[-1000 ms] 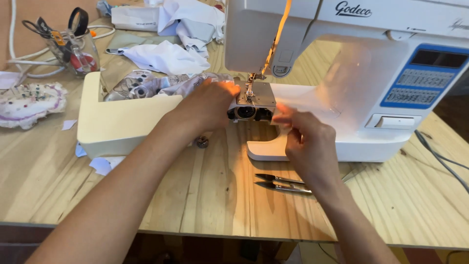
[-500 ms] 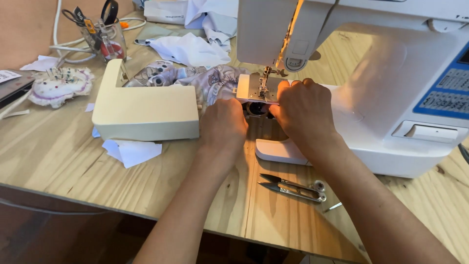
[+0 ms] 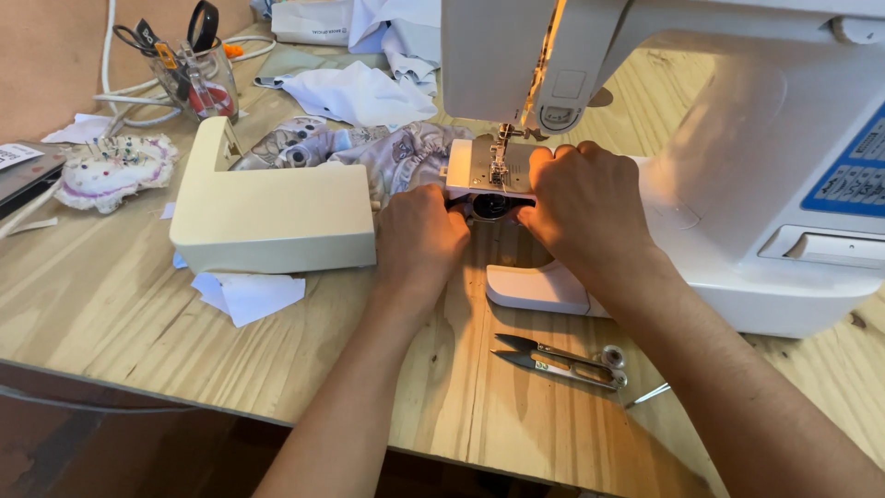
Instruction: The person removes the bobbin case from a sewing machine and cleans the bobbin area using tweezers and a small piece of white cloth. They then reinsert the bobbin case and continue cleaning the machine's interior.
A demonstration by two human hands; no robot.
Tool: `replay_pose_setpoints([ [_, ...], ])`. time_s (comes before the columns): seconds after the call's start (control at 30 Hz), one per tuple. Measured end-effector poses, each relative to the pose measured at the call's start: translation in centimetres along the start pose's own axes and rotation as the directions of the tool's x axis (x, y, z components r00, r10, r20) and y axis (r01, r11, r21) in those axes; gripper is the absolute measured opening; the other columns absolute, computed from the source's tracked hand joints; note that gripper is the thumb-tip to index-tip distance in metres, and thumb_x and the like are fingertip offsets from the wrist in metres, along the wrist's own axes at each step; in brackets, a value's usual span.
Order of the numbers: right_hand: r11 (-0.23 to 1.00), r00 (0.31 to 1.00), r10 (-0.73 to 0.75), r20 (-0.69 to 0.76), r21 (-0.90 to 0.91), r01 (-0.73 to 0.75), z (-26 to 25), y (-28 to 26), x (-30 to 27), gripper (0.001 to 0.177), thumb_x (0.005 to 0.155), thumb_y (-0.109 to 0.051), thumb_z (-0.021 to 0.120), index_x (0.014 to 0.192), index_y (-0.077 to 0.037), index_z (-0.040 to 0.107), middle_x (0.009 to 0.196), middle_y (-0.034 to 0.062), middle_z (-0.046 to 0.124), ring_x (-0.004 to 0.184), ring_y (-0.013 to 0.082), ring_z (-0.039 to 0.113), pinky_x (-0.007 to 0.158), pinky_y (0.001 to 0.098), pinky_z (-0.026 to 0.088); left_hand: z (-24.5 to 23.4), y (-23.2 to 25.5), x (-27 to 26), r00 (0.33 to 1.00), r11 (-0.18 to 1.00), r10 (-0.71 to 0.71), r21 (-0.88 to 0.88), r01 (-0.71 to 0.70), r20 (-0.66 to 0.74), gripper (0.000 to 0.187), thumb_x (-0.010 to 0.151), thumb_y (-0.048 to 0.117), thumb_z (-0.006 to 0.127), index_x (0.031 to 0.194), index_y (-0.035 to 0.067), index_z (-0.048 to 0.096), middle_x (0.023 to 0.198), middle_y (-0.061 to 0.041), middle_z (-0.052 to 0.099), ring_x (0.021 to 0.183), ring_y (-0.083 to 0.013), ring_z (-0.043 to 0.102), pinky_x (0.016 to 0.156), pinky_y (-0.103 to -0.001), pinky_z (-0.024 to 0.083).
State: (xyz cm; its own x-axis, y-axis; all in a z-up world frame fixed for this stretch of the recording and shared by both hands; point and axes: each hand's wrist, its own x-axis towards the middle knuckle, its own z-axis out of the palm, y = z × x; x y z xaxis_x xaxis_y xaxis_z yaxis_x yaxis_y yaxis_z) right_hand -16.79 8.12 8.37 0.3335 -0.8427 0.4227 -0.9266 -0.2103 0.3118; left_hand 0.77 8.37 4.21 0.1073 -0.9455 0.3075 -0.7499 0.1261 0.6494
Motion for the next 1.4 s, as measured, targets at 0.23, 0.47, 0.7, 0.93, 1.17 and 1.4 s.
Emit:
replay_pose_setpoints([
  [0.23, 0.999, 0.994, 0.032, -0.109, -0.009, -0.033, -0.4, -1.3, -0.5, 0.061, 0.085, -0.065, 0.072, 0.082, -0.004, 0.068, 0.077, 0.0140, 0.069, 0.083, 0.0325, 0.073, 0.066, 0.0479, 0.058, 0.7, -0.9, 0.4, 1.000, 0.998, 0.023, -0.062, -0.023, -0.002, 0.021, 0.089, 0.013, 0.061, 0.091, -0.006, 0.072, 0.078, -0.026, 0.070, 0.083, -0.0508, 0.072, 0.064, -0.055, 0.061],
  [0.47, 0.986, 0.957, 0.007, -0.290, -0.156, -0.054, 2.6, -1.4, 0.0, 0.070, 0.090, -0.080, 0.061, 0.079, -0.011, 0.063, 0.068, 0.0081, 0.063, 0.072, 0.0287, 0.072, 0.059, 0.0418, 0.055, 1.0, -1.1, 0.3, 0.999, 0.996, 0.042, -0.083, -0.041, 0.007, 0.022, 0.091, 0.017, 0.065, 0.095, -0.004, 0.071, 0.081, -0.024, 0.071, 0.086, -0.0480, 0.073, 0.067, -0.054, 0.061],
  [0.7, 0.979, 0.957, -0.001, -0.290, -0.195, -0.058, 2.6, -1.5, 0.0, 0.071, 0.091, -0.082, 0.060, 0.080, -0.011, 0.064, 0.069, 0.0072, 0.062, 0.071, 0.0279, 0.072, 0.058, 0.0400, 0.055, 2.7, -2.1, 0.4, 0.999, 0.993, 0.033, -0.114, -0.037, -0.039, 0.020, 0.089, 0.022, 0.067, 0.089, 0.004, 0.073, 0.078, -0.019, 0.072, 0.086, -0.0451, 0.073, 0.070, -0.053, 0.060],
  [0.93, 0.993, 0.970, 0.022, -0.241, -0.108, -0.049, 1.8, -1.5, 0.1, 0.068, 0.090, -0.075, 0.063, 0.082, -0.008, 0.066, 0.072, 0.0118, 0.065, 0.074, 0.0348, 0.074, 0.062, 0.0452, 0.056, 4.7, -2.9, -0.1, 0.965, 0.977, 0.213, 0.022, -0.212, -0.152, 0.013, 0.092, 0.015, 0.065, 0.088, 0.003, 0.069, 0.073, -0.019, 0.069, 0.080, -0.0401, 0.073, 0.067, -0.050, 0.061],
  [1.17, 0.992, 0.993, -0.016, -0.120, -0.123, 0.002, 0.0, -1.0, 0.4, 0.058, 0.088, -0.067, 0.065, 0.080, -0.010, 0.070, 0.072, 0.0123, 0.067, 0.074, 0.0353, 0.074, 0.062, 0.0462, 0.056, 5.8, -3.9, -0.1, 0.769, 0.845, 0.529, 0.303, -0.441, -0.359, 0.016, 0.085, 0.005, 0.067, 0.073, 0.010, 0.057, 0.059, -0.003, 0.053, 0.057, -0.0274, 0.066, 0.049, -0.036, 0.052],
  [1.4, 1.000, 0.994, 0.024, 0.102, -0.014, -0.023, -0.4, 0.8, 1.7, 0.040, 0.081, -0.054, 0.062, 0.080, -0.016, 0.074, 0.083, 0.0118, 0.073, 0.084, 0.0423, 0.072, 0.075, 0.0515, 0.056, 7.8, -5.3, 1.8, 0.697, 0.752, 0.633, 0.481, -0.450, -0.337, 0.030, 0.071, 0.015, 0.082, 0.073, 0.018, 0.052, 0.062, 0.006, 0.044, 0.052, -0.0208, 0.060, 0.046, -0.030, 0.047],
])
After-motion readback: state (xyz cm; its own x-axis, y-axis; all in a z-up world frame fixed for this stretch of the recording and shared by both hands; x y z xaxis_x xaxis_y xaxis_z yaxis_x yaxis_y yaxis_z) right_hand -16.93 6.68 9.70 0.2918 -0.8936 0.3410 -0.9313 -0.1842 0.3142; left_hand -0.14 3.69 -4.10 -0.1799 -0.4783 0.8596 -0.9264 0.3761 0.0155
